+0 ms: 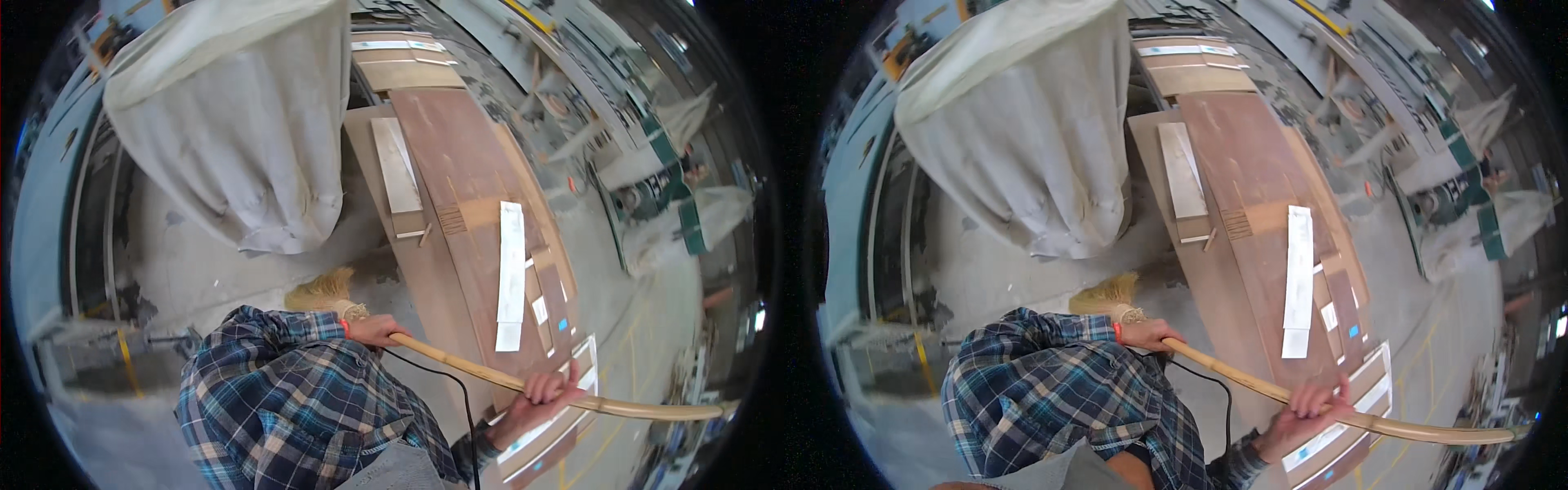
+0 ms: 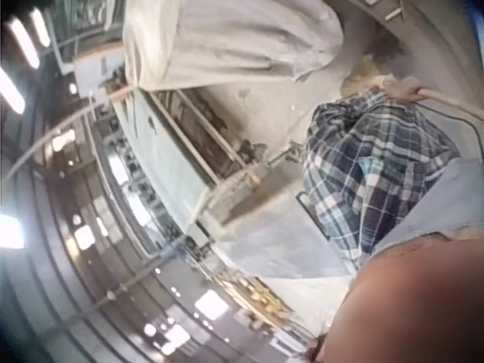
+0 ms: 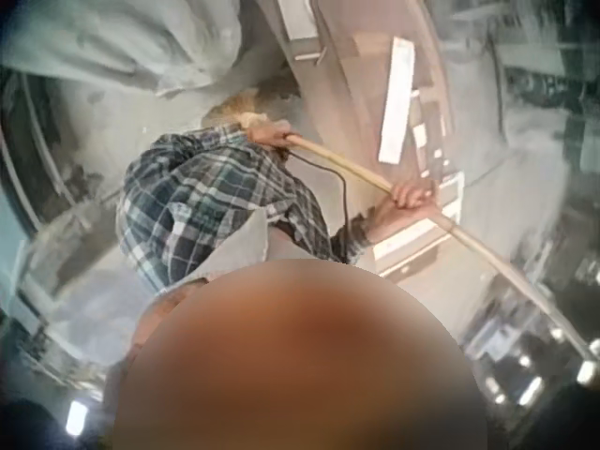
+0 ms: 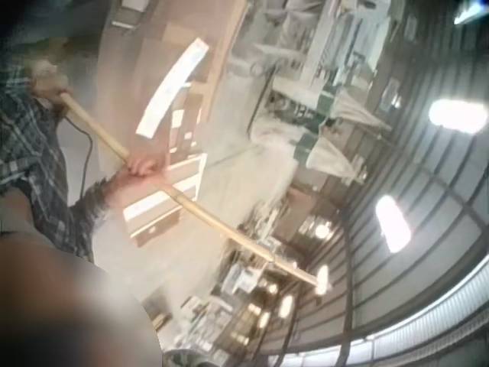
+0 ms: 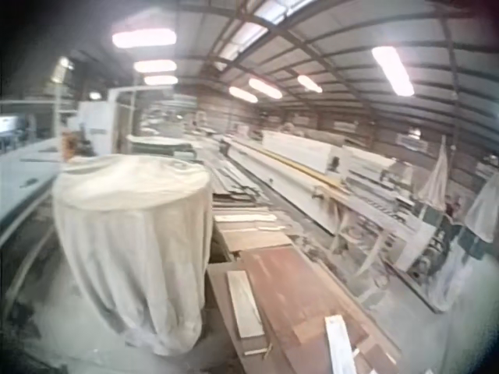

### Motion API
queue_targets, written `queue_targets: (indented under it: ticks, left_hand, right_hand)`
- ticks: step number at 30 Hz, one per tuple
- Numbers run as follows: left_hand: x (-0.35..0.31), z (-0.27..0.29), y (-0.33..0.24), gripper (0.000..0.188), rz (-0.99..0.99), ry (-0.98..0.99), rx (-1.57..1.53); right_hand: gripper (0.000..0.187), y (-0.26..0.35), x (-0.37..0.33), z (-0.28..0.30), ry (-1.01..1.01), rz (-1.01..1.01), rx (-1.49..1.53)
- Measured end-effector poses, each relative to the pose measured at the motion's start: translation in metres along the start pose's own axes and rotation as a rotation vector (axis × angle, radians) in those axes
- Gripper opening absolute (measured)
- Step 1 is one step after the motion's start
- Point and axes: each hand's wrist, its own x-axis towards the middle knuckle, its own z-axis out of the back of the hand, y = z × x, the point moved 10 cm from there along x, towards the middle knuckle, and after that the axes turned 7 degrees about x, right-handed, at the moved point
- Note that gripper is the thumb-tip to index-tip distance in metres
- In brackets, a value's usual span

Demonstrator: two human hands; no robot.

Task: Sweep wood dust off factory machinery and worktables using a broom.

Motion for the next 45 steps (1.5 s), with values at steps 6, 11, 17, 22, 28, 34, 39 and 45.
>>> queue_targets:
  ticks: [6, 11, 17, 22, 28, 34, 39, 45]
  left_hand:
    - [0.028, -0.006, -0.117, 0.041, -0.035, -0.341, 0.338]
    - [-0.008, 0.015, -0.176, 0.019, 0.218, -0.51, 0.68]
    - [-0.076, 0.052, -0.281, 0.04, 0.328, -0.733, 1.43]
    - [-0.099, 0.105, -0.386, 0.036, 0.178, -1.146, 1.795]
    - [-0.058, 0.139, -0.314, 0.034, 0.03, -1.261, 1.624]
    - [0.055, 0.069, -0.056, 0.03, 0.175, -0.745, 1.125]
    - [0.113, -0.002, -0.063, 0.044, 0.03, -0.578, 0.855]
    - [0.133, 0.018, -0.282, 0.032, -0.315, -0.762, 1.208]
  right_hand:
    - [0.05, 0.076, 0.113, 0.1, 0.246, -0.145, 0.215]
    - [0.032, -0.008, 0.154, 0.165, 0.143, -0.482, 0.516]
    - [0.03, 0.013, 0.151, 0.132, 0.165, -0.564, 0.871]
    - [0.024, 0.055, 0.133, 0.07, 0.367, -0.543, 1.0]
    - [0.017, 0.071, 0.121, 0.104, 0.276, -0.44, 0.936]
    - [0.016, 0.098, 0.091, 0.163, 0.214, -0.123, 0.288]
    - [0.017, 0.171, 0.101, 0.167, 0.289, -0.001, 0.275]
    - [0.036, 0.292, 0.109, 0.2, 0.694, 0.014, 0.653]
